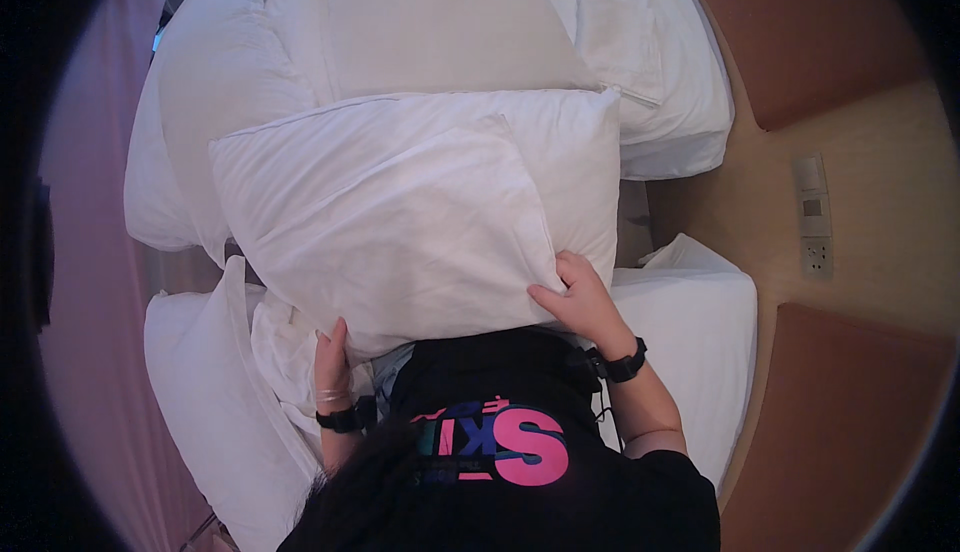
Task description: The person lies on a bed and puts a white pillow into a white pillowcase. They repeatedly adjust the fabric, pull the corners, and smooth the surface to fit the case properly.
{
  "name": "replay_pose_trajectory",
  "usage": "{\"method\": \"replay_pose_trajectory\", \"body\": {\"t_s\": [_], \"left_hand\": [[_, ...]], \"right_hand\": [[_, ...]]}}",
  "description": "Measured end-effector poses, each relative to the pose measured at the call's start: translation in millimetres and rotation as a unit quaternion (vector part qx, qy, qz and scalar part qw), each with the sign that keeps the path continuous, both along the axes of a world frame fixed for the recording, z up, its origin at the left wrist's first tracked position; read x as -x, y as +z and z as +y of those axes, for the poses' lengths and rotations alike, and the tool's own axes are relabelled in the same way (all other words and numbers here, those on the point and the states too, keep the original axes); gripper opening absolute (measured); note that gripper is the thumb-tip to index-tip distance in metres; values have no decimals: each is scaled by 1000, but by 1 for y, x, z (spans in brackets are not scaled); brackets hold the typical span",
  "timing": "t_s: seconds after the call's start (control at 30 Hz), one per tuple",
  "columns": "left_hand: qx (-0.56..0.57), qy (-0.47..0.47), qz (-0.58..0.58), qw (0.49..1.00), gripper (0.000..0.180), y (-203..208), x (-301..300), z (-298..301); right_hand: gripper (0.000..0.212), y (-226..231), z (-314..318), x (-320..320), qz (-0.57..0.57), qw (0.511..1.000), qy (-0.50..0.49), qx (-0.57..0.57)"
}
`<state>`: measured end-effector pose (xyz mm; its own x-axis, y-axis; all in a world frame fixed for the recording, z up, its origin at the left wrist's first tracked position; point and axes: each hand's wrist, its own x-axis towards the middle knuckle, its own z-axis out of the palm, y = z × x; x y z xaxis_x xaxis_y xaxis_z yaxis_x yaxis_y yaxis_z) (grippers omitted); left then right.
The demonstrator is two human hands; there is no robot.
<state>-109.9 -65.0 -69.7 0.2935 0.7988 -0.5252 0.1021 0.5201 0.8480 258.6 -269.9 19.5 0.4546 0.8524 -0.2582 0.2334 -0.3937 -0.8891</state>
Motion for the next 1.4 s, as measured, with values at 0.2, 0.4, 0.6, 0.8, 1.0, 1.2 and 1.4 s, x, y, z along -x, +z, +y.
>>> {"method": "replay_pose_trajectory", "body": {"t_s": [0.2, 0.4, 0.6, 0.8, 1.0, 1.2, 1.4], "left_hand": [[-139, -19, 83, 987, 29, 73, -11, 35], [-161, 91, -242, 952, 24, 215, -89, 100], [-235, 21, -130, 963, 23, 214, -119, 113], [-107, -97, -37, 989, 26, 51, -92, 83], [-85, -68, -96, 989, 32, 64, -73, 40], [-98, -49, -105, 988, 29, 87, -52, 35], [-178, -182, 283, 925, 35, 53, -44, 34]], "right_hand": [[37, 33, 8, -17, 273, 958, -69, -52], [46, 108, 52, -51, 261, 875, -158, -376], [45, 113, 29, -65, 194, 875, -223, -384], [38, -22, -26, -40, 253, 913, -290, -138], [22, -32, -38, -47, 273, 900, -306, -150], [45, 27, -29, -28, 267, 909, -227, -226], [55, -32, -62, -19, 318, 928, -186, -52]]}}
